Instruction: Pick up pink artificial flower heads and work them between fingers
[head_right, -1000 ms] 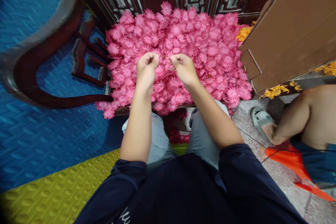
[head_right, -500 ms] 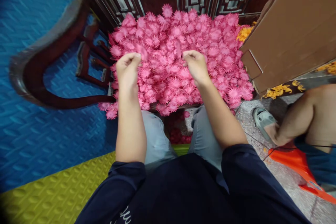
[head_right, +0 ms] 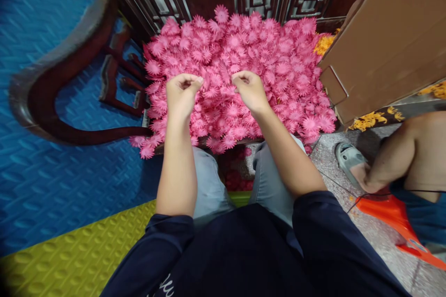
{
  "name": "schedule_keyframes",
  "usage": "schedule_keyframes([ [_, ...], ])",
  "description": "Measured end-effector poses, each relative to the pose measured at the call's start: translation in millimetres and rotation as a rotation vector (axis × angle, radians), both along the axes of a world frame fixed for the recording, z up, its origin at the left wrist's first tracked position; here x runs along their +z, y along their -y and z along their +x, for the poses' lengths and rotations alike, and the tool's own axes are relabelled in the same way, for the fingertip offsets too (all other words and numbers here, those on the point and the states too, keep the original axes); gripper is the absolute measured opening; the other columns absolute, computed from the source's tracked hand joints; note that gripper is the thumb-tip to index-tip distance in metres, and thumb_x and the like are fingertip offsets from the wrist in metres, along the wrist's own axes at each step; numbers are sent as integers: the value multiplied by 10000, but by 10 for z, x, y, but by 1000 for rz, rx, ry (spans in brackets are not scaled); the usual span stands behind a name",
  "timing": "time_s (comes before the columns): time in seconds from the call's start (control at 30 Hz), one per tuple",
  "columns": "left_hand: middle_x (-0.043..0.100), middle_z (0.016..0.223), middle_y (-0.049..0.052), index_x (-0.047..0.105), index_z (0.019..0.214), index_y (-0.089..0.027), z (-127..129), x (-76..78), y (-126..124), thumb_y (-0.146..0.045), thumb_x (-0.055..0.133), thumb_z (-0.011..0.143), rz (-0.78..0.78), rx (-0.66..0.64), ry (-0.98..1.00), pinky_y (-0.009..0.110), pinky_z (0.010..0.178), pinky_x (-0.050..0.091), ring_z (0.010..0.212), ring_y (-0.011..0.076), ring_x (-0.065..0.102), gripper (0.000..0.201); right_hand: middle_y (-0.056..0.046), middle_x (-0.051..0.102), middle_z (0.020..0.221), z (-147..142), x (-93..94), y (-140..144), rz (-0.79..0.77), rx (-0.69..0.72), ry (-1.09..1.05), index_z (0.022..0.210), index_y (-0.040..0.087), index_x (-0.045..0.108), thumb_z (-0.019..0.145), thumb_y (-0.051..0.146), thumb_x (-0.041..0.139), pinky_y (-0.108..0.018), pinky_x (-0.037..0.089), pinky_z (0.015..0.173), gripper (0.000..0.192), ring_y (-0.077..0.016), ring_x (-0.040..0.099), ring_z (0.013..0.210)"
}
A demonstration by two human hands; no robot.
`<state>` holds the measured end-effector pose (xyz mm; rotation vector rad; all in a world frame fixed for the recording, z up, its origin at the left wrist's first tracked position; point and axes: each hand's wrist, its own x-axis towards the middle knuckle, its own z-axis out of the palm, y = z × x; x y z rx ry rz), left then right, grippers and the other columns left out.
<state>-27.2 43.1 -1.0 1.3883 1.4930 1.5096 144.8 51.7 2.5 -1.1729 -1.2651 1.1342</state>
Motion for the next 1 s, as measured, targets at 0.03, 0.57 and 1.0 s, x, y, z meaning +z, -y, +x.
schedule_keyframes([
  [0.03, 571, 633, -27, 594, 651, -191, 16, 8, 6, -143, 629, 735, -9, -19, 5, 235, 615, 409, 603, 93, 496, 103, 20, 532, 696, 2, 3, 1, 11, -4, 16, 673, 184, 575, 789, 205, 586, -298, 474, 762, 118, -98, 523, 700],
  [0.57, 578, 639, -23, 576, 646, -204, 143, 116, 89, -187, 655, 742, 35, -106, 3, 246, 634, 435, 616, 100, 518, 125, 11, 454, 605, -54, -22, 44, 104, -20, 181, 580, 215, 398, 774, 323, 608, -340, 481, 801, 306, -185, 602, 851],
  [1.0, 628, 663, -15, 637, 657, -199, 139, 69, 78, -186, 679, 710, 59, -77, 8, 243, 623, 423, 610, 97, 516, 69, 30, 445, 614, -129, 14, 115, 31, 106, 154, 645, 215, 426, 852, 534, 500, -258, 454, 651, 387, -112, 489, 629],
])
